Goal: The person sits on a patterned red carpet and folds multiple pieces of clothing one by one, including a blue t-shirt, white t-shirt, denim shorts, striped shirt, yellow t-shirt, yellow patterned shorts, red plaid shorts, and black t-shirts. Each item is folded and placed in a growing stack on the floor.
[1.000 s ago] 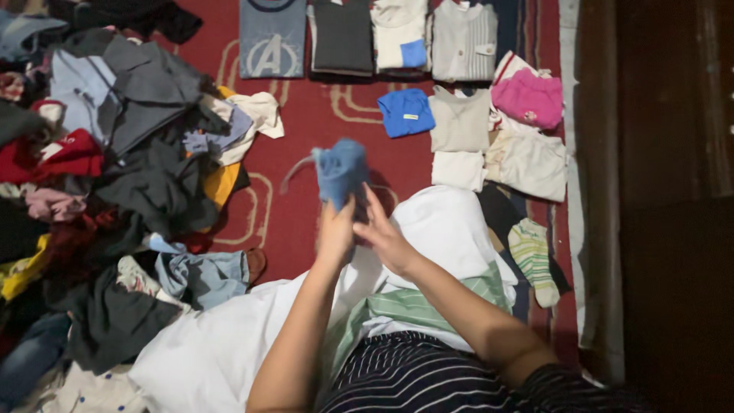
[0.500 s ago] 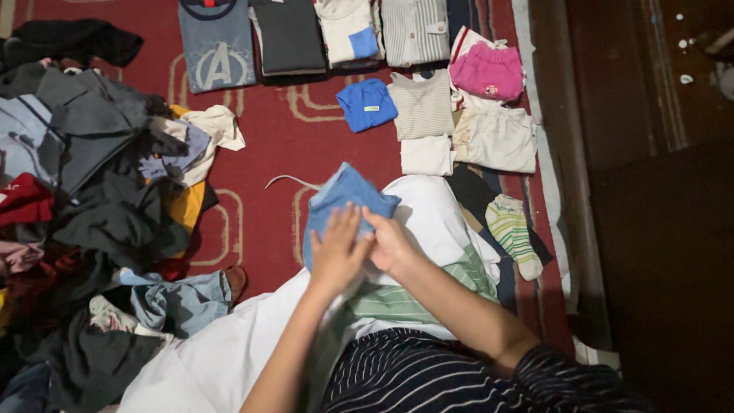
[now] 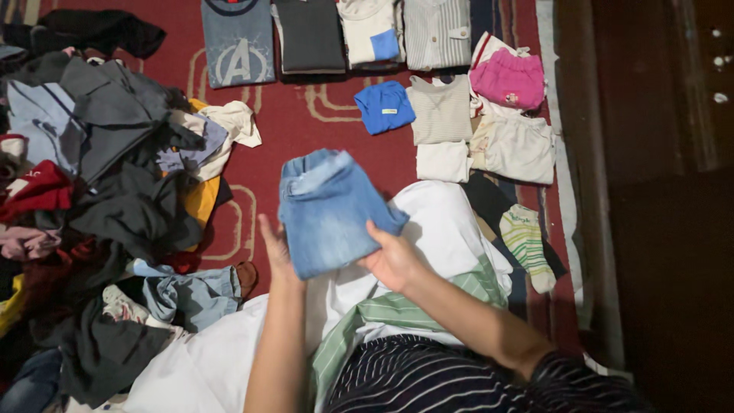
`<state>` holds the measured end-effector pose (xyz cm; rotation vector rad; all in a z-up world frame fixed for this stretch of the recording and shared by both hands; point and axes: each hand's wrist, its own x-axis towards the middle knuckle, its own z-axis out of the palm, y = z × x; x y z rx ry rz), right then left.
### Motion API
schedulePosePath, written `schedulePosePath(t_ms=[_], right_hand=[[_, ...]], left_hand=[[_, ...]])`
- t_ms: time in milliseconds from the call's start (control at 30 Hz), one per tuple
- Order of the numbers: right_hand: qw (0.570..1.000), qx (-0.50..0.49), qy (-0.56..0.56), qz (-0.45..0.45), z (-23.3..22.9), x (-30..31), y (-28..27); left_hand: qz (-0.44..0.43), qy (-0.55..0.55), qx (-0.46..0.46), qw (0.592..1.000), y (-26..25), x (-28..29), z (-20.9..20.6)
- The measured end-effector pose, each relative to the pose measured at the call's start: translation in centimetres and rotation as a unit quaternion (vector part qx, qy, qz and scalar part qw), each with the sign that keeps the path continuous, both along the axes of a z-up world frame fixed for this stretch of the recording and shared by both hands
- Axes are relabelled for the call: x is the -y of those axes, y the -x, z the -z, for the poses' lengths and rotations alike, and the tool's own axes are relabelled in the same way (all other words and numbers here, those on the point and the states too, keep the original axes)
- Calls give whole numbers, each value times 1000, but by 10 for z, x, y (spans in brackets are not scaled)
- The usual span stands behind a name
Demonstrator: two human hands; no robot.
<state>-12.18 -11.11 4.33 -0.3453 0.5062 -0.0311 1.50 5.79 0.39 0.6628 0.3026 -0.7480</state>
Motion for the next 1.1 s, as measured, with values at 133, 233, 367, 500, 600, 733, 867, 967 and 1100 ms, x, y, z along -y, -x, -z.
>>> schedulePosePath(t_ms=[133,233,367,500,600,733,867,967,1100], right_hand=[[999,-13,-23,19,9,-6,5],[998,14,-51,24,12,-6,5],[999,-40,-9,21,12,3,-9],[998,-66,16,7,16,22,-21],[997,-74,27,12,19,36,-35],[997,-71,17,3,13,48,-60],[998,-50,-21,8,5,53,-94],[1000,-7,-3,27,2,62,-139],[993,71,-13,91,6,76,-201]], left_hand=[[5,-91,121,988,-21,16,6],[26,-51,103,993,-16,31,14],[67,5,71,995,-22,46,26],[79,-104,55,990,-40,47,50],[95,-228,116,962,-62,41,79],[85,-535,404,737,-106,37,120],[92,-637,565,516,-158,38,144],[156,-687,548,451,-167,39,151],[145,-704,567,402,-142,25,159]])
